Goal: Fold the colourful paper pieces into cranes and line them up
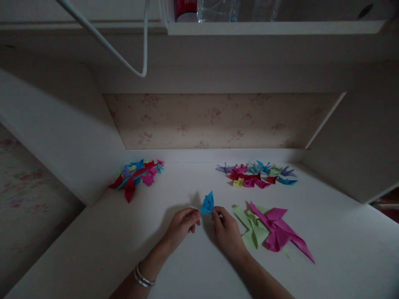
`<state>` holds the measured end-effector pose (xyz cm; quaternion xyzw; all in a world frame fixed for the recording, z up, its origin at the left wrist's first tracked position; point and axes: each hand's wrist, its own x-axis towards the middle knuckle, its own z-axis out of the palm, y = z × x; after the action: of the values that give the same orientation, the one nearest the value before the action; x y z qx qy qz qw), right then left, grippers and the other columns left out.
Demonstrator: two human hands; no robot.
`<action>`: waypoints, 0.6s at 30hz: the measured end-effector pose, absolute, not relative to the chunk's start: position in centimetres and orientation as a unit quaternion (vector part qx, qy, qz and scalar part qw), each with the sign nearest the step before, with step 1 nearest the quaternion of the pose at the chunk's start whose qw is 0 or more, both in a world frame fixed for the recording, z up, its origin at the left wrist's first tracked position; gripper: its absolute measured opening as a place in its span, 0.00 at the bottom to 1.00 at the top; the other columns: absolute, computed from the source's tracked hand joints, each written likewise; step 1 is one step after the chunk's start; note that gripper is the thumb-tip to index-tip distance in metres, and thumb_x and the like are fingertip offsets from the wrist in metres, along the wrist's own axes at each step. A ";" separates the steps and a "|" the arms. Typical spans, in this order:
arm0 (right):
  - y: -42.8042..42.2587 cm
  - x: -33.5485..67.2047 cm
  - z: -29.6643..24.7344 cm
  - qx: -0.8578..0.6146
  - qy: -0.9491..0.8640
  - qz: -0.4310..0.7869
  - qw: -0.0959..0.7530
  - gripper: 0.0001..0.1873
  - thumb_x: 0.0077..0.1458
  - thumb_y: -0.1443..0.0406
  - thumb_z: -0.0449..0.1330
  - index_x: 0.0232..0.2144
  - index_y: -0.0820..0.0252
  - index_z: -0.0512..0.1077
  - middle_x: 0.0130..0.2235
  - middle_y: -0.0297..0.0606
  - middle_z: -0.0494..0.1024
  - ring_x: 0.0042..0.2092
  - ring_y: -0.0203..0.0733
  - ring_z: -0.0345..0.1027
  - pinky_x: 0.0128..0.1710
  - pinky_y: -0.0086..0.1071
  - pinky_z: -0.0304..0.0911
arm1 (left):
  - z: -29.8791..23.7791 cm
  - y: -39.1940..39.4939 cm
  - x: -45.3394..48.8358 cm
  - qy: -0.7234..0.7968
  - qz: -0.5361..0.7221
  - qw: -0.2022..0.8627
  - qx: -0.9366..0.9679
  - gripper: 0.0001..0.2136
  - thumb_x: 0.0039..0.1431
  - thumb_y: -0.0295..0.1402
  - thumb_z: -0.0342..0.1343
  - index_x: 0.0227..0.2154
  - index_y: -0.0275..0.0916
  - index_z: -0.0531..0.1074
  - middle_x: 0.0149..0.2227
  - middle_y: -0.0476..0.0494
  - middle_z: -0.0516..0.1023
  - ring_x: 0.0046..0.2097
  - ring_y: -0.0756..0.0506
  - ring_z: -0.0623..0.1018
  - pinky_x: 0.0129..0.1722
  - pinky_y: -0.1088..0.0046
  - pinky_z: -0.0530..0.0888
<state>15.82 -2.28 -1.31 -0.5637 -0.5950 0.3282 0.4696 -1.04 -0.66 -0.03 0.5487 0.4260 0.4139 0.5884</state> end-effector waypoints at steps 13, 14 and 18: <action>-2.4 15.9 -1.1 -0.531 -0.610 0.392 0.438 0.18 0.60 0.55 0.48 0.35 0.60 0.70 0.26 0.34 0.69 0.24 0.36 0.59 0.24 0.28 0.55 | -0.6 -0.2 -0.5 0.464 0.454 0.540 0.535 0.17 0.52 0.45 0.56 0.33 0.34 0.71 0.23 0.52 0.67 0.19 0.55 0.63 0.17 0.79 0.57; -2.4 15.9 -1.2 -0.528 -0.610 0.395 0.439 0.18 0.60 0.55 0.48 0.35 0.60 0.70 0.26 0.33 0.69 0.24 0.36 0.58 0.24 0.28 0.55 | -0.7 -0.2 -0.5 0.463 0.456 0.539 0.536 0.17 0.52 0.46 0.56 0.33 0.34 0.71 0.23 0.52 0.67 0.19 0.55 0.63 0.17 0.79 0.58; -2.4 15.9 -1.2 -0.523 -0.608 0.396 0.447 0.17 0.60 0.55 0.48 0.33 0.60 0.70 0.25 0.33 0.68 0.25 0.36 0.59 0.24 0.28 0.56 | -0.8 -0.2 -0.6 0.451 0.450 0.548 0.543 0.17 0.51 0.46 0.57 0.34 0.35 0.72 0.21 0.53 0.66 0.20 0.55 0.63 0.19 0.79 0.58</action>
<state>15.94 -2.36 -1.21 -0.5229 -0.6084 0.3956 0.4472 -0.63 -0.18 -0.82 0.5430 0.4507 0.4496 0.5476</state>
